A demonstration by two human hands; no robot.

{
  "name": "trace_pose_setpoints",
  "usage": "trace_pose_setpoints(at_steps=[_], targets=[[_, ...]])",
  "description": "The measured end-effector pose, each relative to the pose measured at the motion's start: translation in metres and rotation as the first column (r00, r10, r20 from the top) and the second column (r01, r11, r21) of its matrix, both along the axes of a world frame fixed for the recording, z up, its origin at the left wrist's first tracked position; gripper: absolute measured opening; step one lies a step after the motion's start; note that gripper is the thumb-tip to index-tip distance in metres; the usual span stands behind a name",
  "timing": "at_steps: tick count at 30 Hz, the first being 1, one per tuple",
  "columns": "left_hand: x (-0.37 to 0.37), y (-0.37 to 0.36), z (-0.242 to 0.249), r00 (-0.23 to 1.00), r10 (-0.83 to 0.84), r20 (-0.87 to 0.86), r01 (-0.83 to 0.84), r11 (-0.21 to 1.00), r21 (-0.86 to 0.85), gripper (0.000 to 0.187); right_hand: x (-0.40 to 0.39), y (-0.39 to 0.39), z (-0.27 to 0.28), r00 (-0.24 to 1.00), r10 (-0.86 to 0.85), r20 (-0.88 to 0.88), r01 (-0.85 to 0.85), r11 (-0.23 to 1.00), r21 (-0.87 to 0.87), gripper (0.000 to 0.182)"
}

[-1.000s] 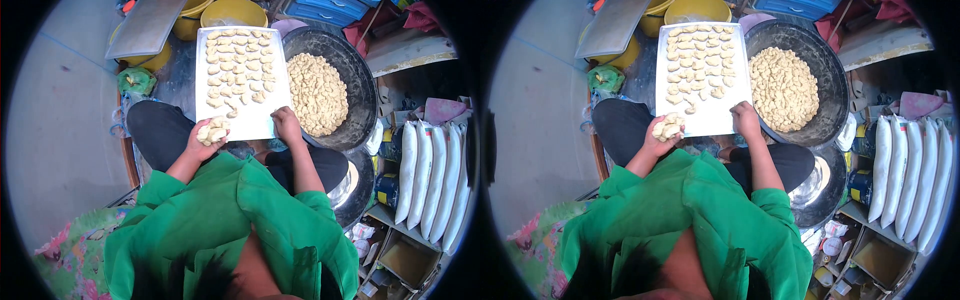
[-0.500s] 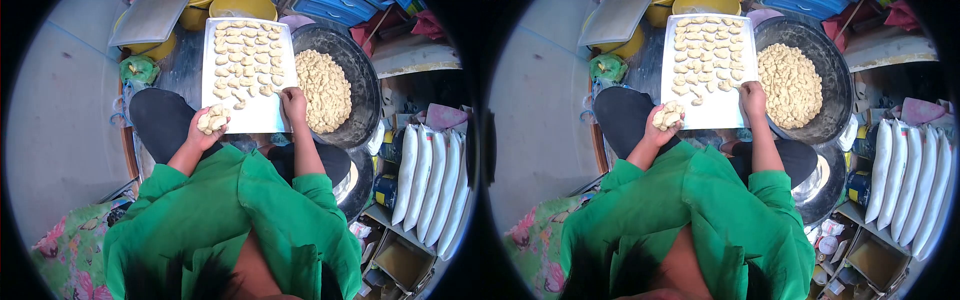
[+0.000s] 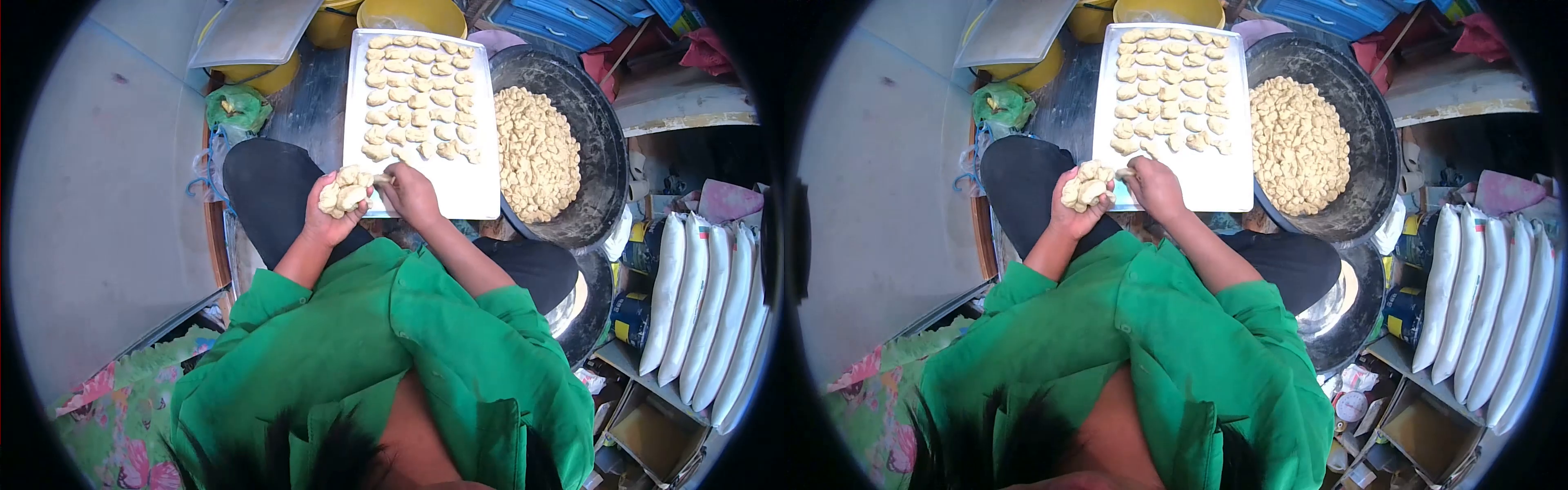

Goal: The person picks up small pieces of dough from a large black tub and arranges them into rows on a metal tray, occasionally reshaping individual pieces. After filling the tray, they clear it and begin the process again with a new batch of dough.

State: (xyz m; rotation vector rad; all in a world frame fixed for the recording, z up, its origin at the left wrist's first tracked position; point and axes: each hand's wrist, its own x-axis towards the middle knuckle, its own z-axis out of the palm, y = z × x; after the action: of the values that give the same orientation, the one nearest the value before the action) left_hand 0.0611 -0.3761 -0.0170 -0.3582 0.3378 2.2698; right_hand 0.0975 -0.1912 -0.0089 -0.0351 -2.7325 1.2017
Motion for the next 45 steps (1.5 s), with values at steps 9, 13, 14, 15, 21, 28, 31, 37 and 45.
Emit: trace_pose_setpoints(at_steps=[9, 13, 14, 15, 21, 28, 31, 37, 45], targets=[[0.001, 0.007, -0.001, 0.986, -0.137, -0.099, 0.137, 0.991, -0.014, 0.044, -0.019, 0.007, 0.034, 0.980, 0.190, 0.051, -0.139, 0.851, -0.506, 0.022], [0.007, 0.016, -0.006, 0.974, -0.211, -0.085, 0.200, 0.972, -0.124, 0.040, -0.010, 0.017, 0.043, 0.953, 0.275, 0.124, -0.190, 0.866, -0.462, 0.020], [0.007, 0.017, -0.005, 0.973, -0.211, -0.088, 0.200, 0.972, -0.125, 0.040, -0.011, 0.025, 0.027, 0.986, 0.137, 0.100, -0.069, 0.861, -0.504, 0.020], [0.008, 0.016, -0.002, 0.969, -0.225, -0.098, 0.210, 0.967, -0.143, 0.039, -0.011, 0.034, 0.023, 0.997, 0.045, 0.066, -0.005, 0.855, -0.518, 0.019], [0.004, 0.015, -0.007, 0.980, -0.175, -0.094, 0.169, 0.984, -0.063, 0.042, -0.001, 0.043, -0.018, 0.987, 0.099, -0.125, -0.074, 0.978, 0.193, 0.012], [0.007, 0.022, 0.000, 0.984, -0.150, -0.091, 0.145, 0.987, -0.063, 0.043, 0.010, 0.031, 0.035, 0.938, 0.322, 0.131, -0.218, 0.838, -0.501, 0.022], [0.002, 0.028, -0.005, 0.988, -0.138, -0.073, 0.138, 0.990, -0.004, 0.041, 0.008, 0.048, 0.008, 0.986, 0.162, 0.027, -0.129, 0.870, -0.476, 0.026], [0.002, 0.029, -0.007, 0.990, -0.130, -0.050, 0.130, 0.992, 0.001, 0.042, 0.010, 0.070, -0.013, 0.976, -0.200, 0.090, 0.211, 0.966, -0.150, 0.025], [0.009, 0.048, -0.002, 0.966, -0.219, -0.139, 0.201, 0.970, -0.137, 0.042, 0.020, 0.049, 0.014, 0.995, 0.098, -0.011, -0.096, 0.946, -0.309, 0.026]])
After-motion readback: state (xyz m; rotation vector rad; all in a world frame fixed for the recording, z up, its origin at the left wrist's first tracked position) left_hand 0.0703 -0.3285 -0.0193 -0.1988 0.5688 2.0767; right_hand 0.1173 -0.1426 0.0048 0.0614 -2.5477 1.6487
